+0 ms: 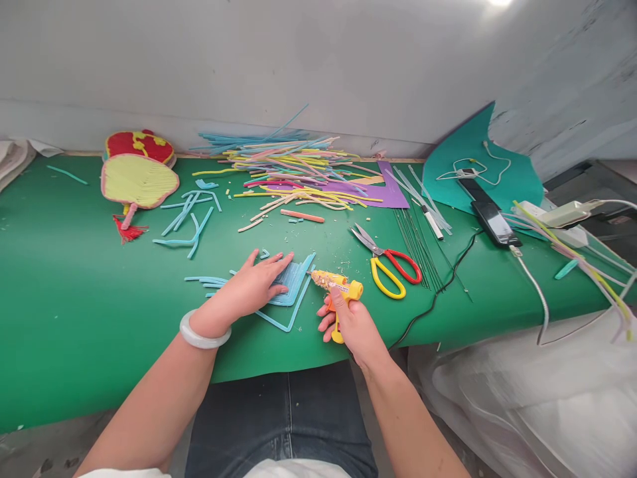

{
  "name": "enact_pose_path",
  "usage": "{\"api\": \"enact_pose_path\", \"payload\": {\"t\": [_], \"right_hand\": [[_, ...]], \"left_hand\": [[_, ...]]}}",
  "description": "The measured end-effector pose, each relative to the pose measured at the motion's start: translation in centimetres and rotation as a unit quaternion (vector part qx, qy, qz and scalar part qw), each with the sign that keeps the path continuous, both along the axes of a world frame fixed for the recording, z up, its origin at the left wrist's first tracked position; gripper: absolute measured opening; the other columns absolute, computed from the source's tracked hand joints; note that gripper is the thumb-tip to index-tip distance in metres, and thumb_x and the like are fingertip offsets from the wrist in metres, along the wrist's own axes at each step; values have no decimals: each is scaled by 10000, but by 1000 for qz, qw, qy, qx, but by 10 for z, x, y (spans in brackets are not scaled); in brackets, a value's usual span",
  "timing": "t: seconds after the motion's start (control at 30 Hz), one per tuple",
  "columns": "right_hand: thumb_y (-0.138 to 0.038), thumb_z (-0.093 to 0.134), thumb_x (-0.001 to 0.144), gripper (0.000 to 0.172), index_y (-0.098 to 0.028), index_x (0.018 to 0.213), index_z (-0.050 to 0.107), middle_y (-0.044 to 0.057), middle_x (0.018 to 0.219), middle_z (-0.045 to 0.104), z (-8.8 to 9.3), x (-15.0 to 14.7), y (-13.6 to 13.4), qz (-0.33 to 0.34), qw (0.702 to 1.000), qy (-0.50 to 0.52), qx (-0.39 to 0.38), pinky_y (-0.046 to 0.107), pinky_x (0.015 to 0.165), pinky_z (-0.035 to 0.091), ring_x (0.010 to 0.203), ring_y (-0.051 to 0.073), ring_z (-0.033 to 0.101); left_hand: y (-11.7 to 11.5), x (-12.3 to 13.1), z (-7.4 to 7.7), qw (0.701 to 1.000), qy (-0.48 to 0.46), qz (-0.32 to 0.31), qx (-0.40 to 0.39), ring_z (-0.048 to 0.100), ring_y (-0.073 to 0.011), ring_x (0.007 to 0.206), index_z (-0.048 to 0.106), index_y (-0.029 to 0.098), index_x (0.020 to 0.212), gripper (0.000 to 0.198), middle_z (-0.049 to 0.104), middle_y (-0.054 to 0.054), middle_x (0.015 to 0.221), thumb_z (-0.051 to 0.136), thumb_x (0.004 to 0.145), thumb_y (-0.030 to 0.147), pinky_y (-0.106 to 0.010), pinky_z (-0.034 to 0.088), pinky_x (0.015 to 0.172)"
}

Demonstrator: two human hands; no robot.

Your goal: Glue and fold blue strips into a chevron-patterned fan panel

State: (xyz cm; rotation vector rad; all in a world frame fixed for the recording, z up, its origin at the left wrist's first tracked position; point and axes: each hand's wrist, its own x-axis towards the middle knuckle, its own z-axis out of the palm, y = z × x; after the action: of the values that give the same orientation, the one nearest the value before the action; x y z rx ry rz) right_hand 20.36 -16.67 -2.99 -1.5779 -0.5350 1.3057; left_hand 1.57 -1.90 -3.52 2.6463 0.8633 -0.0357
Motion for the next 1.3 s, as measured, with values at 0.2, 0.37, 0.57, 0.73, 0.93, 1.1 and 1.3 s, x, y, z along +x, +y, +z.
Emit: {"api": "enact_pose_path", "payload": {"t": [0.2, 0.37, 0.57, 0.73, 0.93, 1.1, 1.3], "right_hand": [[-697, 630, 828, 540, -159, 799, 598, 23, 691, 652, -1, -3, -2, -9, 1000, -1, 2, 201, 352, 509, 467, 107, 617], [-670, 634, 843, 516, -159, 786, 596, 24, 679, 653, 2, -3, -4, -9, 1000, 2, -4, 195, 350, 504, 459, 105, 611], [-666, 643, 839, 512, -159, 778, 601, 30, 678, 656, 4, -4, -6, -3, 1000, 8, -9, 199, 344, 502, 469, 111, 614], [-670, 655, 829, 521, -155, 781, 603, 29, 674, 657, 5, -4, -8, 0, 1000, 9, -11, 189, 341, 494, 464, 107, 614], [-662, 647, 840, 519, -150, 772, 598, 13, 657, 645, 8, -5, -10, 10, 1000, 8, -17, 173, 344, 483, 439, 90, 598], [-647, 649, 849, 503, -151, 782, 596, 9, 658, 641, 7, -4, -12, 17, 1000, 12, -16, 182, 345, 492, 450, 95, 604], [-611, 639, 876, 473, -148, 787, 596, 8, 665, 637, 10, -4, -13, 32, 999, 16, -33, 201, 347, 501, 457, 101, 607]], "left_hand": [[0, 0, 0, 1000, -3, -5, 0, 304, -251, 1506, 170, 254, 1594, 659, 328, -107, 1618, 437, 1012, 409, -560, 99, 1242], [1, 0, 1, 1000, -5, -5, -1, 312, -260, 1501, 169, 249, 1595, 664, 328, -110, 1617, 436, 1007, 405, -564, 92, 1242], [0, 1, 2, 1000, -1, 2, 1, 347, -264, 1486, 190, 243, 1590, 667, 328, -109, 1618, 462, 999, 392, -567, 101, 1241], [-1, 1, 2, 1000, -1, 2, 4, 351, -258, 1484, 195, 243, 1587, 664, 332, -110, 1617, 465, 1000, 395, -566, 107, 1241], [-1, 1, 2, 1000, 1, 4, 3, 353, -259, 1483, 202, 233, 1585, 664, 329, -111, 1618, 466, 999, 399, -571, 108, 1240], [-1, 1, 2, 1000, -3, 1, 4, 343, -252, 1488, 195, 244, 1588, 664, 322, -108, 1621, 461, 1000, 398, -564, 101, 1242], [-1, 2, 4, 1000, 9, 8, 3, 331, -254, 1494, 189, 235, 1590, 681, 308, -104, 1625, 481, 995, 391, -563, 104, 1244]]}}
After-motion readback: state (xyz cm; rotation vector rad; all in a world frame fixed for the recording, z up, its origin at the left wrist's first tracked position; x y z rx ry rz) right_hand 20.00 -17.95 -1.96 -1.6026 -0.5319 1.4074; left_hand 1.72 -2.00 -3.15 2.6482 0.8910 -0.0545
